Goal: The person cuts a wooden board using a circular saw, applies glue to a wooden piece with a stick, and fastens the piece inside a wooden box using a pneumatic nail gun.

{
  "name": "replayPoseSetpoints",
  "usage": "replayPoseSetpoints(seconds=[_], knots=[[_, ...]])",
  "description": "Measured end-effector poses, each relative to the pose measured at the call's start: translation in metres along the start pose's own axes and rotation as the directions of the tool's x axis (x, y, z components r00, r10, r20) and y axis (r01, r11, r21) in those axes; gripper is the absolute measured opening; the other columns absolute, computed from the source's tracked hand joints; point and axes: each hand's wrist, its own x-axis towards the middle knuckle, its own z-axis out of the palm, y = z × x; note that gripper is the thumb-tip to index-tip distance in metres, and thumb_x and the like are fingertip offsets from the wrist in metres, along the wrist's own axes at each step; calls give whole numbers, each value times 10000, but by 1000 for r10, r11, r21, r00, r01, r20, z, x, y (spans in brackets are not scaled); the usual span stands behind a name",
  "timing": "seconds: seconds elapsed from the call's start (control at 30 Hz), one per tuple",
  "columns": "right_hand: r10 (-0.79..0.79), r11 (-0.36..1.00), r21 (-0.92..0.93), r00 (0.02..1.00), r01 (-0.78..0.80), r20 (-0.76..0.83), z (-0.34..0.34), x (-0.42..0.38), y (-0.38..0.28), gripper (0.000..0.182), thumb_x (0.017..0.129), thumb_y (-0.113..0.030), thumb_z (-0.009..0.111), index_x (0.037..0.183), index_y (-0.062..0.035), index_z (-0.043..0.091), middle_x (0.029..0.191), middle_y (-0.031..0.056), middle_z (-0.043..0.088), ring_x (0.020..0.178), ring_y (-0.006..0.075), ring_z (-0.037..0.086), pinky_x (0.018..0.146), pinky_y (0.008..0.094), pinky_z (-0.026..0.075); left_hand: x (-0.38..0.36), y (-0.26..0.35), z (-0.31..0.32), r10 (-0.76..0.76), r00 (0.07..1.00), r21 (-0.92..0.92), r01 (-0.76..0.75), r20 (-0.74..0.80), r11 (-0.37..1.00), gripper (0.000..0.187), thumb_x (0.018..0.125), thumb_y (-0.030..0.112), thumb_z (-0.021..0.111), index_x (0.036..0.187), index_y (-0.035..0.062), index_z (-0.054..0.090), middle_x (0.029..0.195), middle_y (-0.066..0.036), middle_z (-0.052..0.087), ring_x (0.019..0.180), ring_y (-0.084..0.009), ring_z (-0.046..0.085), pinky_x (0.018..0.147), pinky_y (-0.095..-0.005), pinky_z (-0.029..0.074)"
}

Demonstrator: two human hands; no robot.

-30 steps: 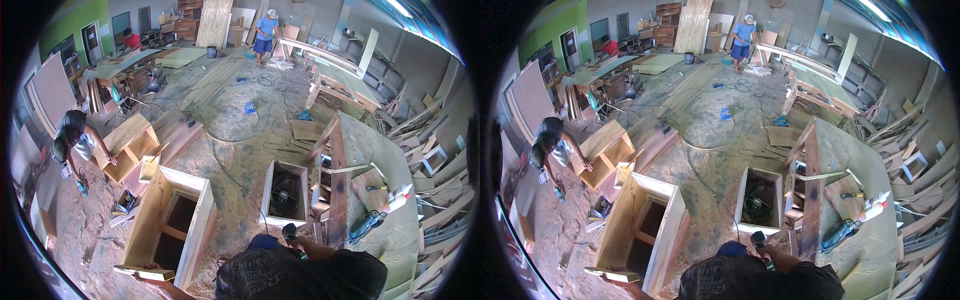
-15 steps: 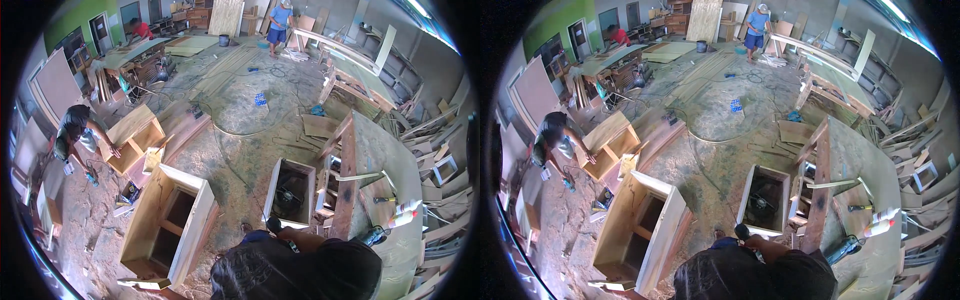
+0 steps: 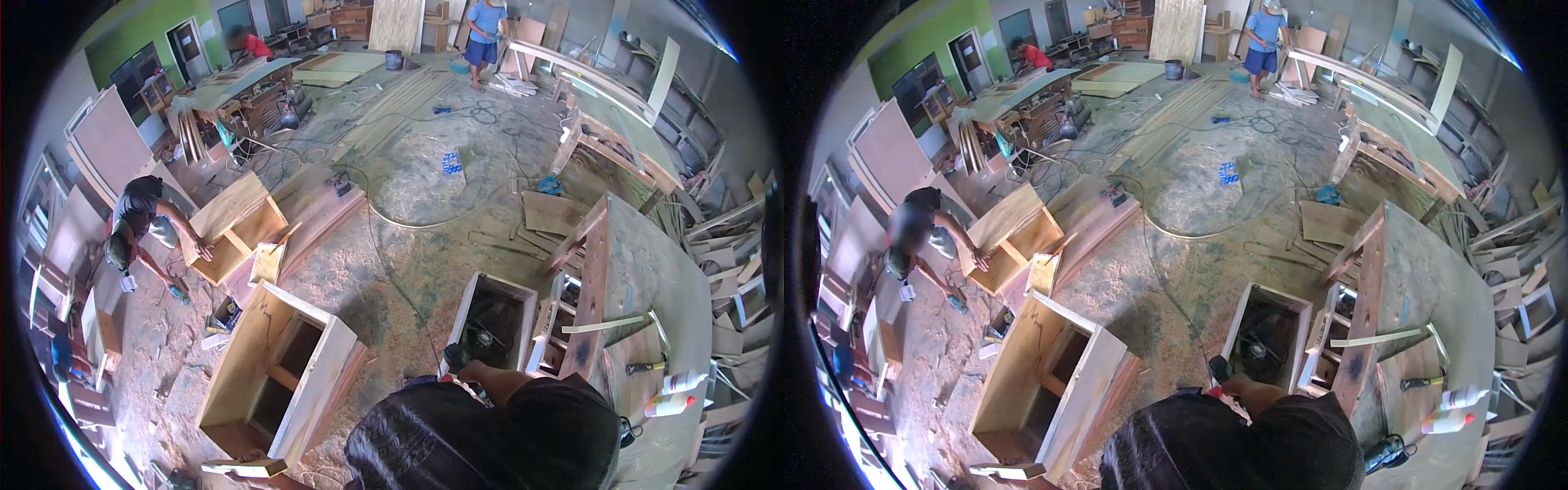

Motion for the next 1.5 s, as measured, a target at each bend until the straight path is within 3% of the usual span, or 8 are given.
replayPoseSetpoints(seconds=[0.3,0.37,0.5,0.57,0.7,1.0,1.27,1.5], knots=[[8,998,-53,992,-15,-129,-12,24,6,444,801,-356,582,1111,-56,689,1116,172,688,1036,321,667,880,383,528,-20,2,16,18,1000,58,-17,-18,998,507,894,566,578,1138,122,573,785,0,603,650,-150,593,578,-320,516],[-126,896,-400,974,192,186,-17,29,5,464,794,-375,584,1104,-47,694,1117,185,684,1052,330,661,901,386,521,-23,3,16,19,1000,65,-18,-20,998,508,896,565,575,1144,122,570,788,0,601,651,-150,591,579,-319,515],[-66,984,-164,998,65,-4,-15,-2,2,424,805,-351,581,1099,-72,704,1126,179,684,1042,313,671,883,371,528,-25,3,17,23,1000,71,-21,-16,997,512,900,564,568,1157,122,564,794,0,598,653,-150,587,580,-317,512],[-198,851,-469,971,238,132,-1,32,19,362,794,-292,622,1065,-73,717,1062,162,706,976,278,696,844,352,538,-26,4,19,24,1000,76,-23,-10,997,513,902,564,564,1163,122,561,797,0,596,653,-149,585,581,-316,510],[-16,988,-149,998,25,60,9,18,26,360,784,-288,553,1044,-100,717,1038,164,710,951,303,703,786,388,552,-24,4,18,21,1000,82,-21,2,996,517,906,563,557,1175,122,555,803,0,592,655,-149,581,582,-315,507],[-133,898,-418,990,137,39,28,5,53,365,743,-312,693,1024,-82,726,1008,150,711,940,256,694,804,350,538,-1,9,2,4,999,38,-6,51,999,526,915,561,541,1203,122,541,816,0,584,658,-148,571,585,-311,499],[114,992,60,991,-110,-71,63,-49,27,315,713,-207,687,968,-23,717,987,163,709,922,268,687,745,354,532,33,21,-22,-10,997,8,10,82,1000,534,923,560,527,1228,122,529,827,-1,577,661,-147,563,587,-308,493],[-86,995,46,990,91,-115,95,-52,8,110,681,-145,652,706,-42,678,691,124,673,610,198,660,570,330,509,63,31,-49,-42,996,3,42,78,999,541,930,558,514,1250,122,519,837,-1,571,664,-146,555,589,-305,487]])
